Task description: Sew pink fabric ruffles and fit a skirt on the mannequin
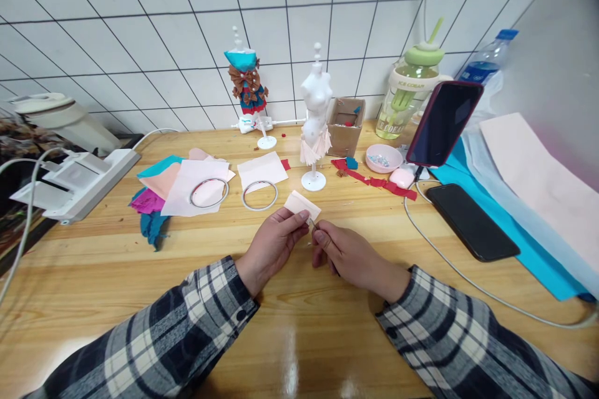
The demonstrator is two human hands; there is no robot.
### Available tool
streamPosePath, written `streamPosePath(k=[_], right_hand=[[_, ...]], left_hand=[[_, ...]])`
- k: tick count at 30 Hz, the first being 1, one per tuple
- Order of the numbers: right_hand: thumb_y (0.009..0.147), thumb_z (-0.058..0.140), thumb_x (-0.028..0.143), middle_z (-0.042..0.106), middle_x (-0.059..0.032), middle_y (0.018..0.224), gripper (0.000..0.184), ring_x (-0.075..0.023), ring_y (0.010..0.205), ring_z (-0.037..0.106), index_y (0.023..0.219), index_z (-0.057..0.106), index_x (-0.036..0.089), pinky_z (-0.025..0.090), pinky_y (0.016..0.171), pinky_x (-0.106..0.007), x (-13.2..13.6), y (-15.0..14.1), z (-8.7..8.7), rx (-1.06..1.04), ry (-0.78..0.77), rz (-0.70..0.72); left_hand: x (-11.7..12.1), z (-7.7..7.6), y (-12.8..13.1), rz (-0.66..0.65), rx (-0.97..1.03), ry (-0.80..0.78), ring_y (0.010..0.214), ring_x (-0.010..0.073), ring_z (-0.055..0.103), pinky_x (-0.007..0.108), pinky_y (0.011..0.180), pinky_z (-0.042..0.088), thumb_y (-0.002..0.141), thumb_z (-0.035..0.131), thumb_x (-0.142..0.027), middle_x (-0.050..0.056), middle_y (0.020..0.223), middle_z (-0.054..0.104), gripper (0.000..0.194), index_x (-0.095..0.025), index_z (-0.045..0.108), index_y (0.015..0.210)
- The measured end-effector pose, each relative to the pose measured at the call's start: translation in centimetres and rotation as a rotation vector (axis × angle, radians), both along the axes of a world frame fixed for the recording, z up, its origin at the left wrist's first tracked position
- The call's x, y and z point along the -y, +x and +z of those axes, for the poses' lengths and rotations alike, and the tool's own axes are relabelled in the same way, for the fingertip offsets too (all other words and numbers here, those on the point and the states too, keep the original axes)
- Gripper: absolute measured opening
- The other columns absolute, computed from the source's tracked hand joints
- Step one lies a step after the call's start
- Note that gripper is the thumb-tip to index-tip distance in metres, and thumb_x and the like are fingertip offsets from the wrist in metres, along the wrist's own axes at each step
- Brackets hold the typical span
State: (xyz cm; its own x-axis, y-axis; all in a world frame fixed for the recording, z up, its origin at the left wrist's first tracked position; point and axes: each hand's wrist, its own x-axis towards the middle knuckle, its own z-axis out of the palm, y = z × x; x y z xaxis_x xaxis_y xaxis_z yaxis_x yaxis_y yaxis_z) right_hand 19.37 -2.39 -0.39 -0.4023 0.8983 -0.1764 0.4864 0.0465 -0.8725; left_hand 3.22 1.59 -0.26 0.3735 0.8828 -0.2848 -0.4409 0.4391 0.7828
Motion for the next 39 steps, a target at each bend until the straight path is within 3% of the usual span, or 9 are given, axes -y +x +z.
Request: streamPosePath(k=[18, 25, 32, 39], right_hand=[[0.101, 0.026, 0.039, 0.067, 0.0038, 0.068, 0.028, -0.0101, 0.053, 0.054, 0.085, 0.042, 0.023, 0.034, 0.058, -0.025, 0.1, 0.0, 0.3, 0.062, 0.048, 0.025], [0.100, 0.029, 0.039, 0.058, 0.0028, 0.061, 0.029, -0.0129, 0.058, 0.052, 0.082, 0.045, 0.022, 0.033, 0.058, -0.026, 0.0, 0.2, 0.8, 0.125, 0.061, 0.032], [0.099, 0.027, 0.044, 0.056, 0.0009, 0.070, 0.035, -0.0150, 0.066, 0.051, 0.085, 0.050, 0.022, 0.033, 0.062, -0.028, -0.1, 1.4, 1.4, 0.153, 0.063, 0.009], [0.099, 0.027, 0.045, 0.058, 0.0000, 0.074, 0.036, -0.0153, 0.069, 0.052, 0.090, 0.054, 0.022, 0.035, 0.064, -0.028, -0.3, 1.5, 1.1, 0.152, 0.073, 0.024]], left_hand=[[0.0, -0.4, -0.1, 0.012, -0.027, 0.006, 0.070, 0.0081, 0.059, 0.020, 0.069, 0.048, 0.073, 0.076, -0.020, 0.001, 0.082, 0.069, 0.019, -0.015, 0.070, 0.090], [0.1, -0.4, -0.2, -0.008, -0.023, -0.001, 0.074, 0.0106, 0.062, 0.021, 0.072, 0.049, 0.074, 0.075, -0.023, 0.002, 0.081, 0.070, 0.021, -0.016, 0.071, 0.093], [0.1, 0.1, -0.2, 0.036, -0.042, -0.029, 0.070, 0.0076, 0.060, 0.018, 0.067, 0.048, 0.072, 0.077, -0.019, 0.000, 0.082, 0.069, 0.018, -0.015, 0.070, 0.088], [0.2, 0.0, -0.2, -0.009, -0.039, 0.016, 0.076, 0.0095, 0.062, 0.019, 0.072, 0.049, 0.073, 0.076, -0.018, 0.001, 0.084, 0.071, 0.018, -0.015, 0.072, 0.090]])
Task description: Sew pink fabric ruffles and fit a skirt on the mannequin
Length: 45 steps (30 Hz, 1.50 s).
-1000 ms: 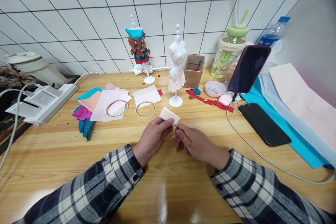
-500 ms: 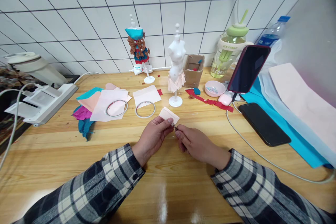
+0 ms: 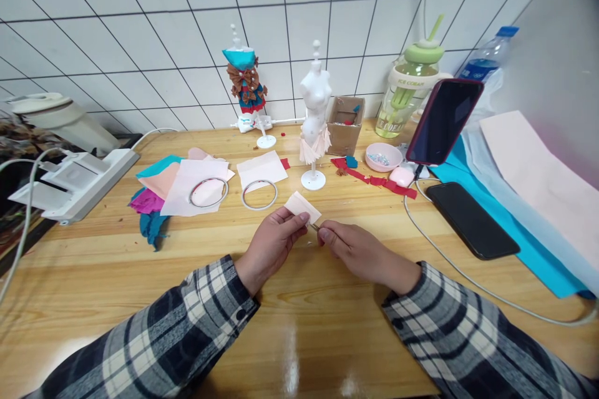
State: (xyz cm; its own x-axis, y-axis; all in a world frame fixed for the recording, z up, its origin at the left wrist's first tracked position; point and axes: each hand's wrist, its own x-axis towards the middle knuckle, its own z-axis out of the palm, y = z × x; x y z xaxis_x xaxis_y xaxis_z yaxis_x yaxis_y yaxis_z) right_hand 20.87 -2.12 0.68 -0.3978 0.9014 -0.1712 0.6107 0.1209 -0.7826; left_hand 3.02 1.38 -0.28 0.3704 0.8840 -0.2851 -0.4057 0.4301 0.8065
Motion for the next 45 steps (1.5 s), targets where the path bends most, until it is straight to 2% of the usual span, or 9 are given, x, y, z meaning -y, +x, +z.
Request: streamPosePath(k=[9, 14, 30, 35, 40, 45], right_hand=[[0.100, 0.026, 0.042, 0.052, 0.0013, 0.070, 0.037, -0.0134, 0.064, 0.049, 0.087, 0.055, 0.021, 0.038, 0.065, -0.027, -0.12, 0.50, 0.34, -0.077, -0.057, 0.038], [0.099, 0.027, 0.041, 0.052, 0.0014, 0.069, 0.037, -0.0131, 0.063, 0.049, 0.086, 0.055, 0.020, 0.038, 0.063, -0.027, -0.17, 0.75, 0.31, -0.088, -0.068, 0.055], [0.098, 0.028, 0.039, 0.051, 0.0013, 0.067, 0.034, -0.0134, 0.062, 0.049, 0.081, 0.051, 0.020, 0.036, 0.061, -0.027, -0.36, 0.77, 0.52, -0.067, -0.072, 0.081], [0.098, 0.029, 0.040, 0.050, 0.0015, 0.065, 0.034, -0.0132, 0.061, 0.046, 0.079, 0.049, 0.020, 0.035, 0.061, -0.027, -0.36, 0.75, 0.70, -0.052, -0.073, 0.086], [0.098, 0.029, 0.041, 0.051, 0.0016, 0.066, 0.034, -0.0130, 0.062, 0.046, 0.078, 0.048, 0.020, 0.034, 0.062, -0.027, -0.36, 0.76, 0.67, -0.053, -0.070, 0.088], [0.098, 0.030, 0.042, 0.052, 0.0012, 0.067, 0.035, -0.0128, 0.061, 0.045, 0.079, 0.049, 0.020, 0.034, 0.061, -0.026, -0.41, 0.77, 0.68, -0.030, -0.078, 0.081]], left_hand=[[-0.32, -0.56, -0.47, -0.097, -0.071, 0.038, 0.079, 0.0129, 0.063, 0.023, 0.073, 0.047, 0.074, 0.076, -0.020, 0.004, 0.089, 0.071, 0.020, -0.014, 0.070, 0.092], [-0.31, -0.44, -0.40, -0.094, -0.102, 0.048, 0.077, 0.0157, 0.062, 0.028, 0.075, 0.047, 0.071, 0.077, -0.022, 0.005, 0.084, 0.070, 0.023, -0.012, 0.069, 0.091], [-0.44, -0.73, -0.44, -0.134, -0.105, 0.066, 0.079, 0.0161, 0.062, 0.032, 0.080, 0.048, 0.072, 0.077, -0.023, 0.008, 0.091, 0.071, 0.026, -0.012, 0.069, 0.094], [-0.40, -0.57, -0.32, -0.129, -0.092, 0.050, 0.080, 0.0160, 0.064, 0.030, 0.081, 0.048, 0.071, 0.078, -0.022, 0.007, 0.090, 0.073, 0.026, -0.012, 0.070, 0.094], [-0.39, -0.38, -0.27, -0.122, -0.069, 0.052, 0.073, 0.0122, 0.063, 0.023, 0.072, 0.047, 0.069, 0.079, -0.019, 0.004, 0.081, 0.073, 0.018, -0.014, 0.072, 0.085], [-0.37, -0.22, -0.25, -0.116, -0.096, 0.041, 0.072, 0.0116, 0.062, 0.022, 0.070, 0.046, 0.068, 0.079, -0.020, 0.004, 0.081, 0.073, 0.020, -0.013, 0.072, 0.086]])
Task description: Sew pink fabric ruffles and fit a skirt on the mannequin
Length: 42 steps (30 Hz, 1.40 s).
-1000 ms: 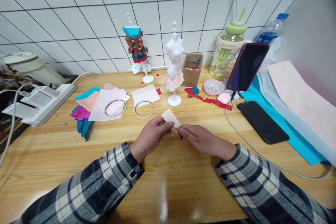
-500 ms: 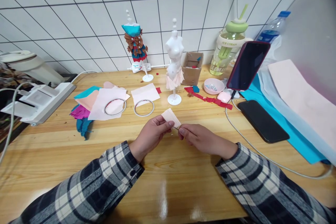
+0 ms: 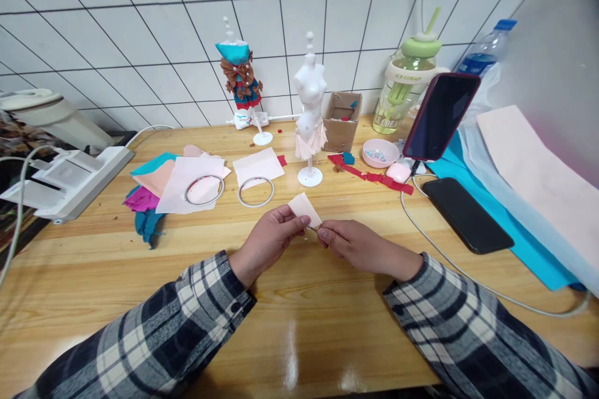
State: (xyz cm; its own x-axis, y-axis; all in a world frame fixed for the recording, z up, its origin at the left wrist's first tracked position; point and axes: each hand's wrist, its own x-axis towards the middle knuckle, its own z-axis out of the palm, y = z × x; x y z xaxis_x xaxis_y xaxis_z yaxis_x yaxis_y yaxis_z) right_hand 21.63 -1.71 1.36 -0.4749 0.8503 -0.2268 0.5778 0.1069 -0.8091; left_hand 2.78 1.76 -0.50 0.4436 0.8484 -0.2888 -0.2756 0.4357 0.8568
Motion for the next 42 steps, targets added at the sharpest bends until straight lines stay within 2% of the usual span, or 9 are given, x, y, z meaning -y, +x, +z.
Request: streamPosePath(k=[9, 15, 18, 24, 31, 42], right_hand=[[0.098, 0.031, 0.042, 0.053, 0.0014, 0.067, 0.035, -0.0126, 0.061, 0.047, 0.078, 0.050, 0.020, 0.035, 0.061, -0.026, 0.0, 0.1, -0.1, 0.026, 0.013, -0.004], [0.100, 0.024, 0.044, 0.058, 0.0038, 0.060, 0.036, -0.0112, 0.053, 0.051, 0.083, 0.046, 0.022, 0.036, 0.057, -0.024, 0.5, -0.3, -0.6, -0.051, -0.036, -0.059], [0.100, 0.024, 0.046, 0.066, 0.0030, 0.067, 0.033, -0.0095, 0.048, 0.053, 0.087, 0.042, 0.022, 0.037, 0.053, -0.023, 0.8, -0.9, -1.0, -0.093, -0.066, -0.069], [0.100, 0.026, 0.045, 0.072, 0.0009, 0.079, 0.028, -0.0081, 0.046, 0.056, 0.089, 0.039, 0.023, 0.039, 0.051, -0.023, 1.2, -2.0, -1.2, -0.140, -0.059, -0.101], [0.101, 0.025, 0.044, 0.072, 0.0008, 0.081, 0.027, -0.0075, 0.045, 0.056, 0.096, 0.042, 0.022, 0.040, 0.051, -0.023, 1.1, -2.3, -1.4, -0.152, -0.041, -0.117], [0.101, 0.026, 0.042, 0.071, 0.0020, 0.077, 0.026, -0.0082, 0.044, 0.056, 0.100, 0.043, 0.023, 0.040, 0.050, -0.023, 1.0, -2.4, -1.8, -0.158, -0.052, -0.128]], left_hand=[[0.0, -0.1, 0.0, 0.021, 0.002, -0.023, 0.073, 0.0117, 0.062, 0.022, 0.068, 0.047, 0.069, 0.079, -0.019, 0.005, 0.085, 0.073, 0.021, -0.013, 0.071, 0.087], [0.0, 0.3, 0.1, 0.162, 0.082, -0.092, 0.068, 0.0056, 0.059, 0.015, 0.065, 0.048, 0.072, 0.076, -0.016, -0.002, 0.081, 0.068, 0.019, -0.017, 0.070, 0.090], [0.1, 0.5, 0.3, 0.198, 0.097, -0.108, 0.066, 0.0051, 0.058, 0.015, 0.063, 0.048, 0.071, 0.077, -0.015, -0.002, 0.079, 0.067, 0.020, -0.017, 0.069, 0.089], [0.1, 0.3, 0.4, 0.153, 0.080, -0.083, 0.071, 0.0077, 0.059, 0.017, 0.066, 0.050, 0.074, 0.075, -0.019, 0.000, 0.083, 0.067, 0.019, -0.016, 0.069, 0.092], [0.4, 0.2, 0.5, 0.130, 0.066, -0.023, 0.073, 0.0096, 0.060, 0.020, 0.069, 0.049, 0.075, 0.074, -0.021, 0.002, 0.084, 0.068, 0.019, -0.014, 0.069, 0.092], [0.3, 0.1, 0.5, 0.120, 0.089, -0.021, 0.069, 0.0095, 0.060, 0.021, 0.069, 0.049, 0.074, 0.075, -0.021, 0.002, 0.080, 0.069, 0.020, -0.015, 0.070, 0.092]])
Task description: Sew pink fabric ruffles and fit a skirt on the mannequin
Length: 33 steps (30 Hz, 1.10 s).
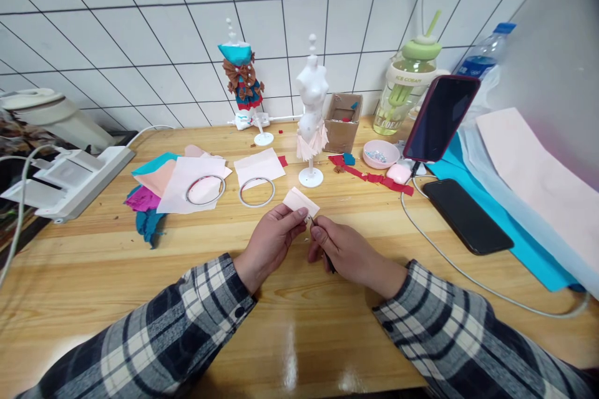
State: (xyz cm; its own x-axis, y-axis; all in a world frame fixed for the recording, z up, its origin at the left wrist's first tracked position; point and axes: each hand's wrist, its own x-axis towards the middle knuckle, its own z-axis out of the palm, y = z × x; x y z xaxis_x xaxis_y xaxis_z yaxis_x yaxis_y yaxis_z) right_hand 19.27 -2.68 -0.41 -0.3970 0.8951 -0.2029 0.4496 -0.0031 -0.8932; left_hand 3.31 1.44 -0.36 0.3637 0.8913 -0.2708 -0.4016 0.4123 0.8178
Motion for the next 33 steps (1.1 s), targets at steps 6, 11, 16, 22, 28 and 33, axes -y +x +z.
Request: streamPosePath(k=[6, 11, 16, 22, 28, 33], right_hand=[[0.101, 0.026, 0.042, 0.072, 0.0019, 0.079, 0.026, -0.0083, 0.046, 0.056, 0.096, 0.042, 0.023, 0.039, 0.051, -0.023, 0.06, 0.02, 0.13, 0.017, 0.012, 0.011], [0.101, 0.026, 0.042, 0.072, 0.0027, 0.079, 0.025, -0.0081, 0.045, 0.055, 0.096, 0.042, 0.023, 0.039, 0.052, -0.023, 0.07, 0.08, 0.17, 0.021, 0.021, 0.007], [0.101, 0.025, 0.043, 0.072, 0.0028, 0.078, 0.027, -0.0083, 0.045, 0.054, 0.098, 0.043, 0.023, 0.038, 0.051, -0.023, 0.00, 0.03, 0.14, 0.023, 0.017, 0.010], [0.101, 0.025, 0.041, 0.071, 0.0028, 0.078, 0.026, -0.0084, 0.045, 0.054, 0.102, 0.044, 0.023, 0.038, 0.053, -0.024, -0.04, 0.06, 0.16, 0.038, 0.024, 0.013], [0.101, 0.025, 0.041, 0.069, 0.0030, 0.072, 0.028, -0.0095, 0.050, 0.056, 0.099, 0.046, 0.023, 0.037, 0.056, -0.024, -0.06, 0.15, 0.19, 0.059, 0.054, 0.010], [0.101, 0.026, 0.039, 0.067, 0.0035, 0.067, 0.027, -0.0099, 0.051, 0.055, 0.096, 0.045, 0.022, 0.036, 0.057, -0.025, -0.09, 0.10, 0.35, 0.072, 0.054, 0.019]], left_hand=[[-0.02, -0.11, -0.05, 0.000, 0.004, -0.008, 0.069, 0.0093, 0.061, 0.020, 0.068, 0.049, 0.075, 0.074, -0.020, 0.001, 0.081, 0.070, 0.020, -0.015, 0.070, 0.093], [-0.08, -0.02, 0.01, 0.005, -0.002, -0.017, 0.069, 0.0093, 0.060, 0.020, 0.068, 0.049, 0.075, 0.074, -0.019, 0.001, 0.080, 0.070, 0.020, -0.015, 0.070, 0.094], [-0.06, 0.06, 0.04, 0.001, 0.000, -0.023, 0.070, 0.0102, 0.062, 0.021, 0.069, 0.049, 0.073, 0.076, -0.020, 0.002, 0.080, 0.070, 0.024, -0.015, 0.069, 0.095], [-0.07, -0.01, 0.01, -0.006, -0.009, -0.022, 0.071, 0.0112, 0.063, 0.022, 0.070, 0.049, 0.073, 0.076, -0.021, 0.002, 0.081, 0.071, 0.025, -0.015, 0.069, 0.096], [-0.05, 0.04, 0.04, 0.001, -0.004, -0.024, 0.070, 0.0102, 0.062, 0.021, 0.070, 0.050, 0.074, 0.075, -0.019, 0.002, 0.080, 0.070, 0.020, -0.015, 0.069, 0.093], [0.03, 0.17, 0.02, -0.010, -0.007, -0.025, 0.071, 0.0114, 0.063, 0.022, 0.070, 0.050, 0.074, 0.075, -0.020, 0.002, 0.079, 0.070, 0.019, -0.015, 0.070, 0.090]])
